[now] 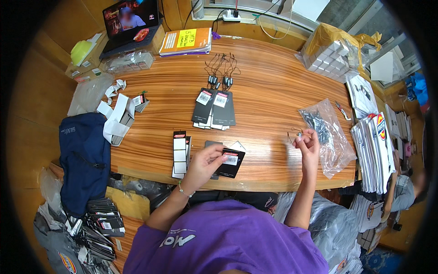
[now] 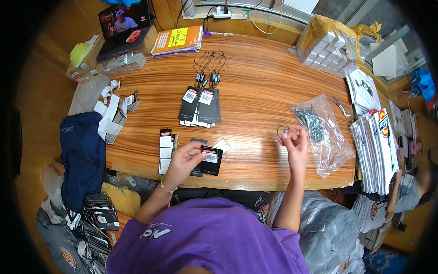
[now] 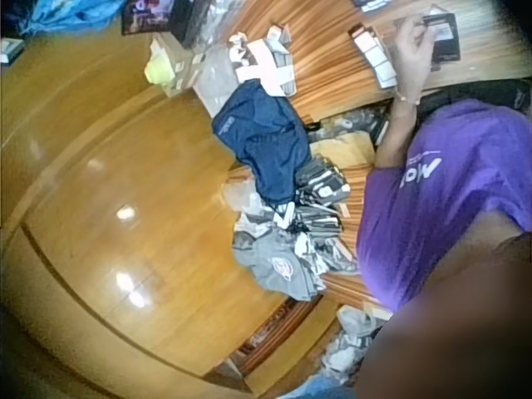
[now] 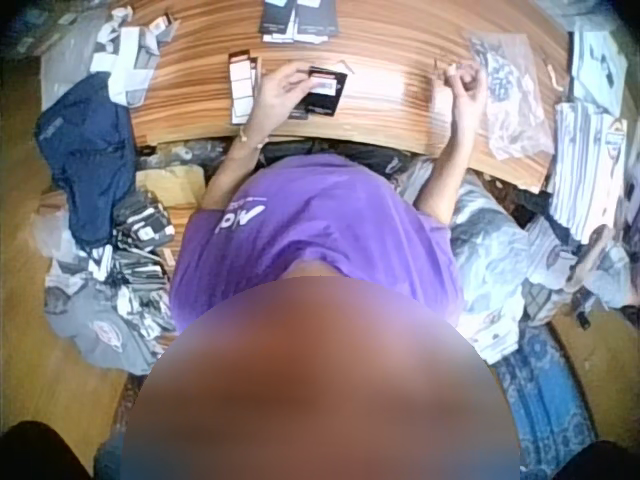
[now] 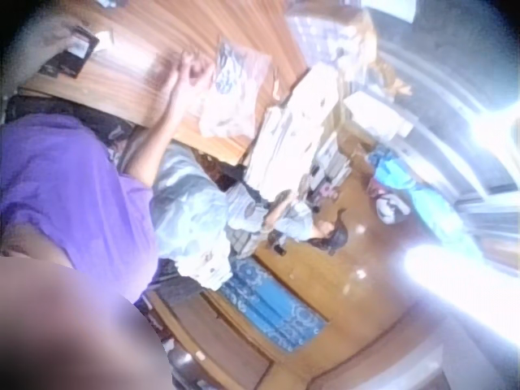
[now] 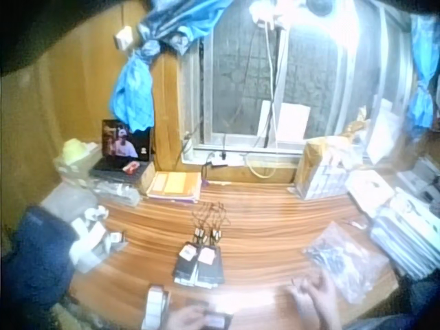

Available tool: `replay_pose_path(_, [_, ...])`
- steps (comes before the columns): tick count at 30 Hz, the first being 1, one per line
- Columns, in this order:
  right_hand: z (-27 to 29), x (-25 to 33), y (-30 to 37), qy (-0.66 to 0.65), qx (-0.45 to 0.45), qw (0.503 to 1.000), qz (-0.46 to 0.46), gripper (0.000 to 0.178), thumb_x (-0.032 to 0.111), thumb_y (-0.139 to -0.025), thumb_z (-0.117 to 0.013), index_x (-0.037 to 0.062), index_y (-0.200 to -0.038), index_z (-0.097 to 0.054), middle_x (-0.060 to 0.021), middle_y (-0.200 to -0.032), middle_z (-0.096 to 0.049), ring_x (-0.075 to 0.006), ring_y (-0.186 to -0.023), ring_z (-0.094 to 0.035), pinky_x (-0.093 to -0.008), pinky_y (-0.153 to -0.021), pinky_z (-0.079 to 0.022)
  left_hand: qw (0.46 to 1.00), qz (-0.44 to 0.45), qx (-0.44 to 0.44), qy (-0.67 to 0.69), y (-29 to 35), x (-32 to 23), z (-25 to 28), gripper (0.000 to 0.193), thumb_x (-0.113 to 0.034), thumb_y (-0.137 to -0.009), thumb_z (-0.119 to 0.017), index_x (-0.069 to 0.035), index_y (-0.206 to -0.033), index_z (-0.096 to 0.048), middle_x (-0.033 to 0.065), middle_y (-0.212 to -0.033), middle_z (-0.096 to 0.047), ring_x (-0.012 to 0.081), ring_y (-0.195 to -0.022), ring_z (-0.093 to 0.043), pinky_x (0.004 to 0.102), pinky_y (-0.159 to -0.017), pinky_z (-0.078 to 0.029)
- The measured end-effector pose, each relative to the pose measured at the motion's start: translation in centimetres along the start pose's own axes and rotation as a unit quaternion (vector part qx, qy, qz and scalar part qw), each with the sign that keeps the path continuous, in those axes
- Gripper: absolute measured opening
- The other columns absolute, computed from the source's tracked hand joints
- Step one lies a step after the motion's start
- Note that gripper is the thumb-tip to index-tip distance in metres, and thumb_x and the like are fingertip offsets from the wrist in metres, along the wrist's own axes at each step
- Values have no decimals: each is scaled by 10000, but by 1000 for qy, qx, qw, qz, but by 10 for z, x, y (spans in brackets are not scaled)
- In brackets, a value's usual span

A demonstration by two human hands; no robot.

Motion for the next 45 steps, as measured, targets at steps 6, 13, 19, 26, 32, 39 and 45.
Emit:
replay_pose_path(6, [-103,29,43,-97,187,977,-11,164,-4,-810,-590,5,-970,-557,-56,-799,-617,-115,-772,-606,-231,-722,-451,977,-131,115,-123,-5,-32,-35,137,-43,-842,-571,42,-947,-595,126,-1108,-576,179,-980,-577,260,-804,-459])
replay_pose_path(13, [-139,30,53,-179,227,956,-51,133,-21,-830,-558,14,-944,-500,-92,-791,-624,-122,-779,-594,-253,-725,-462,974,-96,112,-172,0,-27,-34,199,-99,-819,-611,35,-965,-593,125,-954,-607,212,-812,-587,298,-723,-463])
replay_pose_path(19, [-120,27,36,-269,145,952,-33,181,27,-852,-540,41,-1017,-469,-93,-754,-614,-157,-758,-579,-286,-741,-442,967,-91,155,-183,8,-24,-34,194,-148,-835,-596,20,-930,-615,130,-775,-635,201,-673,-595,286,-634,-453])
replay_pose_path(26, [-85,34,13,-346,87,934,-12,218,49,-864,-536,55,-1061,-443,-96,-739,-573,-169,-732,-559,-286,-712,-434,965,-47,169,-195,11,-13,-34,187,-150,-841,-599,14,-927,-626,99,-784,-646,139,-711,-601,251,-640,-451])
replay_pose_path(32, [-79,47,10,-402,114,909,7,197,41,-868,-527,46,-1048,-446,-110,-757,-584,-175,-704,-566,-296,-689,-476,998,-38,37,-42,4,8,-12,142,-29,-827,-598,34,-955,-602,88,-997,-617,111,-843,-588,234,-740,-475])
replay_pose_path(39, [-123,45,40,-71,200,977,20,66,16,-816,-594,-5,-878,-596,-104,-743,-637,-164,-670,-611,-275,-625,-495,980,-137,-143,7,-13,-33,18,137,34,-814,-591,69,-946,-576,92,-969,-608,107,-846,-599,219,-734,-510])
replay_pose_path(45, [-151,65,45,137,186,963,138,97,23,-768,-646,-13,-858,-646,-113,-752,-639,-166,-660,-615,-279,-613,-477,976,-155,-156,-2,-12,-36,15,139,19,-809,-611,68,-938,-591,73,-863,-634,102,-783,-616,211,-682,-518])
Point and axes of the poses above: each hand's wrist, its own y-axis away from the middle knuckle, its own z-axis out of the back of the hand, x = y × z, the point moved 6 cm from there along -y, towards the middle knuckle
